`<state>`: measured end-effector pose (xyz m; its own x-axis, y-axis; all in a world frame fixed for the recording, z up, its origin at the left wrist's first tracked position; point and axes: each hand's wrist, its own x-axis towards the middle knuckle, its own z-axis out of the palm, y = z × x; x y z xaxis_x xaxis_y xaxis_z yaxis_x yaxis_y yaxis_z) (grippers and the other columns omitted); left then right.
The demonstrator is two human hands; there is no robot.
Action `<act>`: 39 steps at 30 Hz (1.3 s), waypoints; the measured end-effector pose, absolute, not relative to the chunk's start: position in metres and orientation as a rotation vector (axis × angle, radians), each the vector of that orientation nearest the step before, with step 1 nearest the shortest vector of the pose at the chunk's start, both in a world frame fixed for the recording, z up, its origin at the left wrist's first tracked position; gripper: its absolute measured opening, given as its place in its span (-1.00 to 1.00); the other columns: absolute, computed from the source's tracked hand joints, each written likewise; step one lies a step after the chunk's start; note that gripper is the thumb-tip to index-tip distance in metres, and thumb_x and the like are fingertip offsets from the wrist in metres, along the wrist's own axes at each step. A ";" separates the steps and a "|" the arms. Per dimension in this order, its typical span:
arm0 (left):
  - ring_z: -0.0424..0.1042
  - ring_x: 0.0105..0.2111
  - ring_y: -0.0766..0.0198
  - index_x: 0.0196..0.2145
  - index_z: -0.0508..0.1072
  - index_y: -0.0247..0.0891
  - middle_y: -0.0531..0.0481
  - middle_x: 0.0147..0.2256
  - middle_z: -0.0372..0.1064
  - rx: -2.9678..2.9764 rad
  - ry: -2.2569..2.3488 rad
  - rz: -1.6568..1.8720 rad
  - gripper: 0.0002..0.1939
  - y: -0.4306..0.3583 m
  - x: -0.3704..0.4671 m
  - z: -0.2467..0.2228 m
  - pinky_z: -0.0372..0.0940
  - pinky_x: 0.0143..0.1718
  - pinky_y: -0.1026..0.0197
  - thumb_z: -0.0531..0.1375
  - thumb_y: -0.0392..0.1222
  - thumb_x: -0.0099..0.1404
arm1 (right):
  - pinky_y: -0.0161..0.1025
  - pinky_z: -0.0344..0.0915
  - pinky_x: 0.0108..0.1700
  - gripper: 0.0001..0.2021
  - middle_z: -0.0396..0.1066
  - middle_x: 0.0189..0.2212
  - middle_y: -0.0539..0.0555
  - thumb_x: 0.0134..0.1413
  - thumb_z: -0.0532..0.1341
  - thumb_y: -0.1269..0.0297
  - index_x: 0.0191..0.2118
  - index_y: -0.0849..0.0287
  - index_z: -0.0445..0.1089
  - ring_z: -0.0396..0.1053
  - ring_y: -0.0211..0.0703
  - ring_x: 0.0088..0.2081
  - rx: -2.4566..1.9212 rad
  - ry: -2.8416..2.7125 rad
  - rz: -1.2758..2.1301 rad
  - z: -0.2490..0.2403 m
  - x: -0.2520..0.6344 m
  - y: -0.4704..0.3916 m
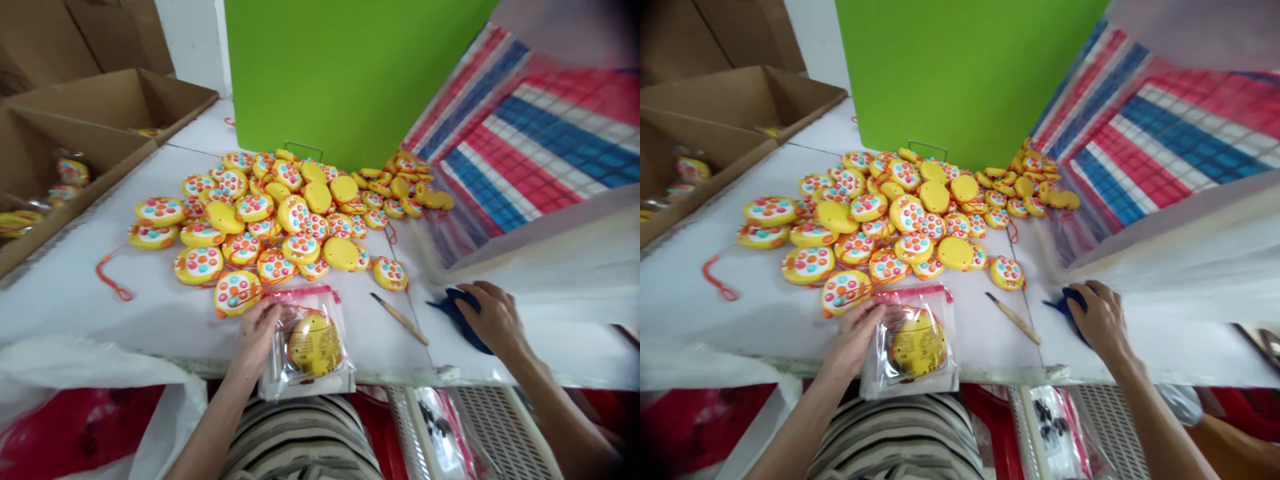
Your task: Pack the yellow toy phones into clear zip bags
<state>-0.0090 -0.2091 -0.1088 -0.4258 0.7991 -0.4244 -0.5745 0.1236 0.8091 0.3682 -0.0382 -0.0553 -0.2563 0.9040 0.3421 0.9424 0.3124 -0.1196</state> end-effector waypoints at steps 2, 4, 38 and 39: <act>0.51 -0.42 0.15 -0.40 0.44 -0.31 -0.07 -0.45 0.51 0.258 1.276 1.564 -0.65 -0.209 -0.010 -0.108 0.37 -0.41 0.21 0.34 -0.01 -0.07 | 0.03 0.29 -0.13 -0.81 0.43 -0.23 0.18 0.12 0.14 0.18 -0.20 0.09 0.42 0.38 0.09 -0.20 -1.446 -2.245 0.172 -0.051 0.313 -0.059; 0.50 -0.43 0.18 -0.40 0.46 -0.31 -0.07 -0.45 0.51 0.275 1.278 1.563 -0.67 -0.209 -0.010 -0.107 0.37 -0.41 0.22 0.33 -0.02 -0.05 | -0.07 0.33 -0.18 -0.85 0.44 -0.30 0.12 0.19 0.12 0.19 -0.24 0.07 0.41 0.39 -0.02 -0.26 -1.113 -2.306 0.449 -0.047 0.238 -0.089; 0.48 -0.39 0.20 -0.37 0.48 -0.32 -0.07 -0.42 0.50 0.329 1.208 1.581 -0.69 -0.215 -0.005 -0.096 0.35 -0.31 0.20 0.33 -0.05 -0.03 | -0.18 0.32 -0.21 -0.86 0.42 -0.34 0.10 0.23 0.11 0.38 -0.26 0.16 0.43 0.34 -0.11 -0.28 -0.632 -2.463 0.493 -0.051 0.127 -0.135; 0.47 -0.39 0.21 -0.35 0.49 -0.32 -0.06 -0.41 0.50 0.367 1.209 1.583 -0.71 -0.215 -0.005 -0.096 0.34 -0.31 0.22 0.30 -0.07 0.01 | -0.18 0.31 -0.21 -0.86 0.42 -0.34 0.10 0.23 0.11 0.40 -0.26 0.18 0.43 0.33 -0.10 -0.28 -0.596 -2.531 0.443 -0.052 0.114 -0.137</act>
